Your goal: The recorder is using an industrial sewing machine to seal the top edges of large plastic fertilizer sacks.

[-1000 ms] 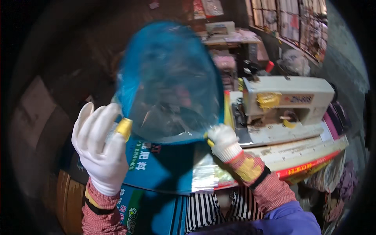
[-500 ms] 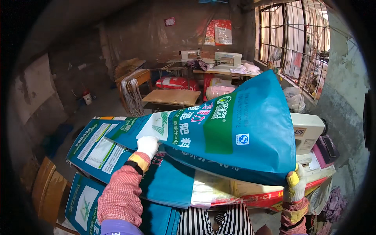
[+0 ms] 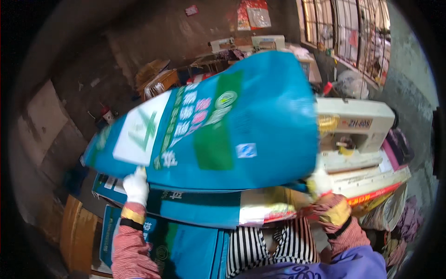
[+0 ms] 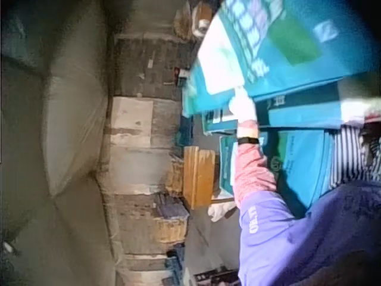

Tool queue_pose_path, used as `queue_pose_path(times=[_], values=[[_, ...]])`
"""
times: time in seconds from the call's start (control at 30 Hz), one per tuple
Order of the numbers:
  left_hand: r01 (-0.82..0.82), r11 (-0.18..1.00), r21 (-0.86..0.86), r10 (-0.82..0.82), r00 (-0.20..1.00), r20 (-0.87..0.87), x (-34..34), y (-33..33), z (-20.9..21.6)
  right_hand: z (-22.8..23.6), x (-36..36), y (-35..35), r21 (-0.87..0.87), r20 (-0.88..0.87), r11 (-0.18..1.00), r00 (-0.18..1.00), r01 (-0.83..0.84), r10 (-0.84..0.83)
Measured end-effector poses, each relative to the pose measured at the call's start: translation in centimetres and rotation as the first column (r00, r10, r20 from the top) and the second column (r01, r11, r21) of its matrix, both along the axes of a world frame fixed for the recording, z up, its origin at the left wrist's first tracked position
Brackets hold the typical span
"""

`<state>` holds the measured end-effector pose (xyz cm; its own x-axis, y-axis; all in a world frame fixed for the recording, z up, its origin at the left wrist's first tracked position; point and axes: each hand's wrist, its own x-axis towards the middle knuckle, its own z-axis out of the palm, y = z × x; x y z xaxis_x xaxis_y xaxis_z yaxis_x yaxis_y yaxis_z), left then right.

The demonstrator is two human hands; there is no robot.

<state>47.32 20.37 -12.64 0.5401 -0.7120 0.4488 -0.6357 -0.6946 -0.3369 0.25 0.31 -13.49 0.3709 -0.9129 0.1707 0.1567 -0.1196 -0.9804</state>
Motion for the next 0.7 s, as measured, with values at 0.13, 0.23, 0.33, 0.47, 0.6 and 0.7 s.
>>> queue_pose_path(times=[0.13,0.23,0.33,0.47,0.6,0.7], values=[[-0.143,0.989,0.046,0.150,0.921,-0.359,3.6,5.7,-5.5,-4.6,4.7,5.8,0.159,-0.509,0.973,0.830,-0.168,0.227],[-0.329,0.931,0.156,0.364,0.821,-0.441,13.0,15.9,-8.7,-5.0,4.4,11.4,-0.258,-0.340,0.326,0.401,-0.910,0.851],[-0.414,0.778,0.472,0.563,0.794,-0.232,9.3,14.3,-3.2,-5.8,3.3,8.3,-0.255,-0.235,0.463,0.519,-0.849,0.822],[-0.086,0.996,0.027,0.090,0.919,-0.383,13.1,13.4,-3.6,-5.6,4.7,-1.2,-0.166,-0.383,0.985,0.918,0.036,-0.098],[0.191,0.939,-0.287,-0.340,0.647,-0.683,0.5,-1.8,0.3,-4.0,9.3,-9.0,-0.135,-0.711,0.990,0.700,-0.035,-0.072],[0.488,0.691,-0.533,-0.720,0.403,-0.565,-5.3,-9.8,-0.2,-2.8,11.6,-9.7,-0.267,-0.753,0.920,0.657,-0.287,-0.014]])
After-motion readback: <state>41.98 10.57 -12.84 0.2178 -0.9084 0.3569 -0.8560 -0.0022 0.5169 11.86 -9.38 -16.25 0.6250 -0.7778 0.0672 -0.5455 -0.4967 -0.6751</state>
